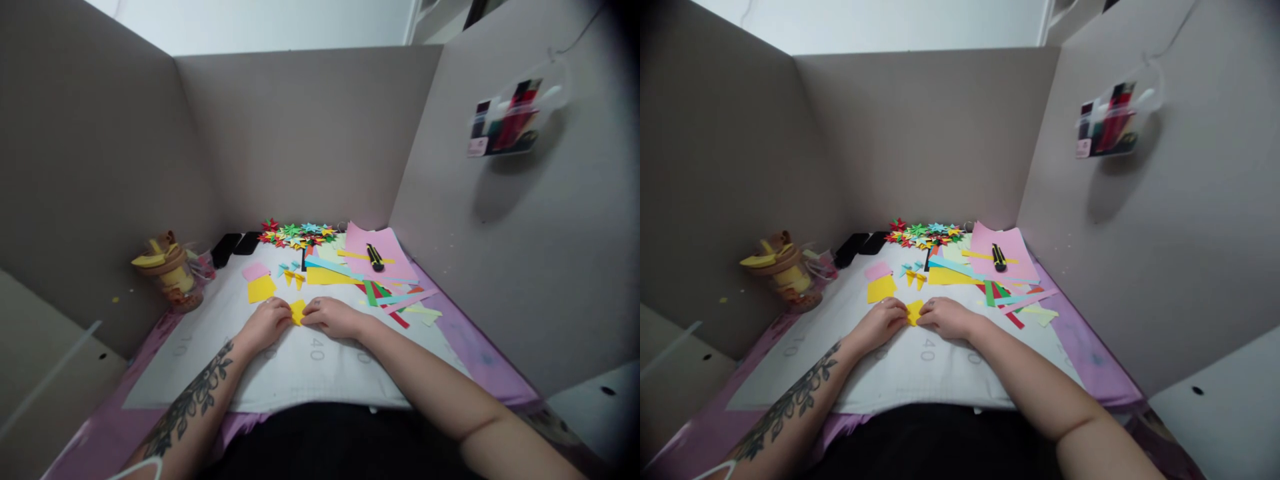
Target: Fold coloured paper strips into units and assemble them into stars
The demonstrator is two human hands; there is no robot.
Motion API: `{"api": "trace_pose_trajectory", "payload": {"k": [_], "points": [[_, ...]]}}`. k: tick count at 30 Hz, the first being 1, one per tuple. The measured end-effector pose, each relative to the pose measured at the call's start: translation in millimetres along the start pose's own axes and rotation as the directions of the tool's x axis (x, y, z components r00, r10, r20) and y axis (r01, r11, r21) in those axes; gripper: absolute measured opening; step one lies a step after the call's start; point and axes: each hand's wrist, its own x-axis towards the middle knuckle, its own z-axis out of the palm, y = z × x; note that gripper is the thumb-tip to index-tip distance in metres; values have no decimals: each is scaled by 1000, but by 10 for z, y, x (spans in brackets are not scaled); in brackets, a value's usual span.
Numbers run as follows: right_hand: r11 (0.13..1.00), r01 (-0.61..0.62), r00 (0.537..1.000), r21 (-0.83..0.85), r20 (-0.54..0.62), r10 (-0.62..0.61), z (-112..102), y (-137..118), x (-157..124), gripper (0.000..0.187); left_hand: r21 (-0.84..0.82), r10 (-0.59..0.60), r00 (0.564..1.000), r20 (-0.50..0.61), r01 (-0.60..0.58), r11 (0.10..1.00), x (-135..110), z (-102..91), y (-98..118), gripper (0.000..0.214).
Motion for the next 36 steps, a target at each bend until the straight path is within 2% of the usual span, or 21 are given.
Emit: {"api": "trace_pose_trajectory", "payload": {"k": [6,12,18,21,31,36], "points": [[1000,17,1000,-24,24,-17,-3,48,1,28,-14,-89,995,35,90,996,46,0,41,21],[997,57,997,47,47,-59,-5,38,29,31,-19,-195,978,69,197,980,104,39,18,21],[997,-58,997,60,56,55,-34,-24,32,33,-4,-266,961,70,267,964,146,89,-28,18],[997,-36,998,64,47,33,-26,-26,31,37,7,-299,952,68,299,954,164,103,-27,17],[998,8,999,60,45,-11,2,-2,32,37,34,-355,932,69,354,935,193,101,16,17],[1000,8,999,30,44,-9,-9,-38,45,31,30,-359,931,68,358,933,189,100,13,17]]}}
